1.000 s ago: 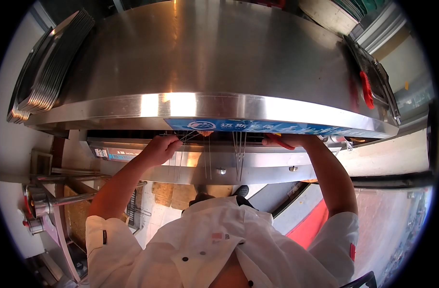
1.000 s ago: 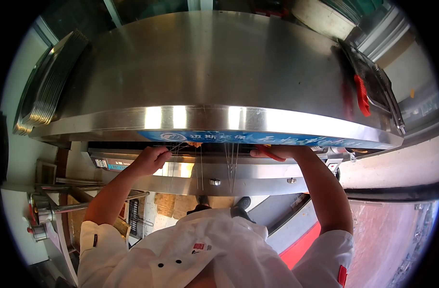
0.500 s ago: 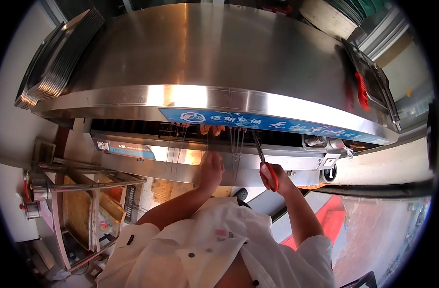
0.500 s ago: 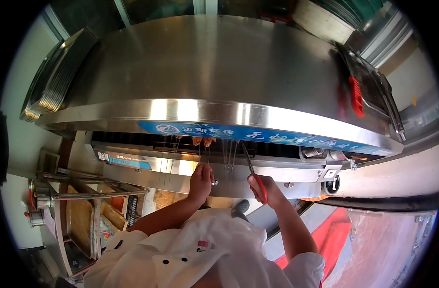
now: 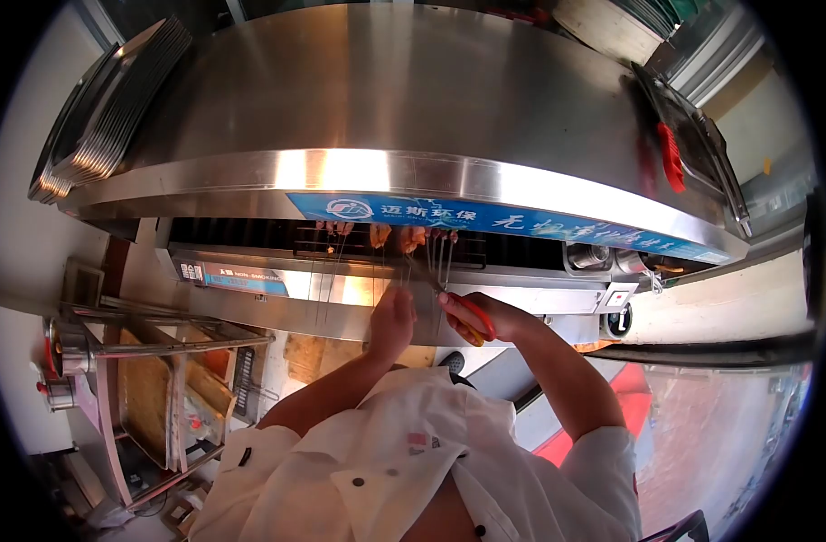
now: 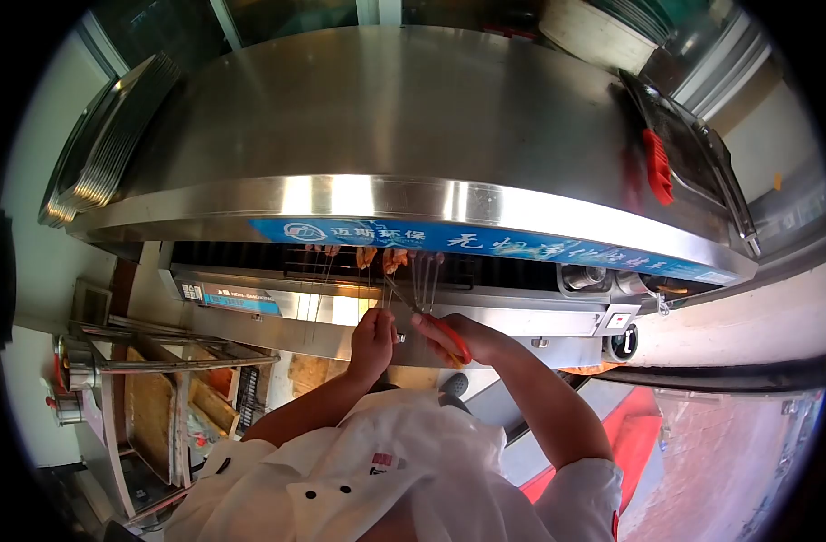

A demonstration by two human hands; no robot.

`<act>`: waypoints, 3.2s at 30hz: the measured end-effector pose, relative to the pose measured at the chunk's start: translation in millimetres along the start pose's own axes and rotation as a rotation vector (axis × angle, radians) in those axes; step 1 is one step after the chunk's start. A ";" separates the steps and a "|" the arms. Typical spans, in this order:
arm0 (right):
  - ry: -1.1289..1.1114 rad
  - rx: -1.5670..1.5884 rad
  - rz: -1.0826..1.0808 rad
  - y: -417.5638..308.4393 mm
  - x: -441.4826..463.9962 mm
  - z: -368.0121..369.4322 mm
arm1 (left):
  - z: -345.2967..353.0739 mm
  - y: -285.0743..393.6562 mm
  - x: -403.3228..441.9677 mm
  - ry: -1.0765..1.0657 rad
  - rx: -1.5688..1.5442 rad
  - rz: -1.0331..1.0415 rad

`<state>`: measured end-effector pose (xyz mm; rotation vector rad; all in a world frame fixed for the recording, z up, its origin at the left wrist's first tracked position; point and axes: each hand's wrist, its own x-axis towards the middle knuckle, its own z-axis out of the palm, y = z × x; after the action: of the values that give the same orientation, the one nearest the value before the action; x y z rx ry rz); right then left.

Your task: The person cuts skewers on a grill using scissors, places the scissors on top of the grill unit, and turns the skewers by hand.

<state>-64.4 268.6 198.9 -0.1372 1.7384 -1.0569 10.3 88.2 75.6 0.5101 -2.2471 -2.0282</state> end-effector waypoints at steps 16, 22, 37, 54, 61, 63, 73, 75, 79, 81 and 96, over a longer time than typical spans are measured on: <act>0.011 -0.213 0.070 -14.7 35.5 -41.6 | -19.4 -2.8 -5.5 -0.092 -0.094 -0.071; -0.074 -0.039 0.006 4.6 26.7 -32.6 | -4.3 -18.2 7.4 -0.046 -0.064 -0.082; -0.043 0.351 -0.260 78.4 -21.2 37.8 | -52.2 20.2 -21.5 -0.329 0.458 0.090; -0.066 0.499 -0.342 98.7 -25.0 66.3 | -122.7 -33.9 31.9 0.148 0.875 -0.071; -0.118 0.478 -0.398 98.3 -29.2 66.8 | -124.3 -25.5 39.4 0.192 1.121 -0.164; -0.109 0.474 -0.413 99.8 -32.1 65.4 | -131.8 -27.3 41.4 0.186 1.183 -0.167; -0.033 0.432 -0.364 110.0 -35.1 63.4 | -171.2 -48.5 40.0 0.091 0.728 0.439; -0.027 0.422 -0.370 108.3 -33.6 63.4 | -157.8 -45.6 35.9 0.056 0.444 0.371; -0.035 0.362 -0.345 94.3 -35.1 65.5 | -138.9 -19.0 31.5 -0.232 -0.570 -0.424; -0.051 0.367 -0.324 94.2 -32.2 68.1 | -137.4 -18.9 36.3 -0.281 -0.769 -0.524; 0.047 0.383 -0.154 90.3 -18.7 97.9 | -143.7 -37.0 50.8 -0.323 -0.868 -0.606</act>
<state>57.6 276.4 142.8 -0.0037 1.5525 -1.4965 8.7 -66.3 48.9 0.8546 -1.1174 -3.2601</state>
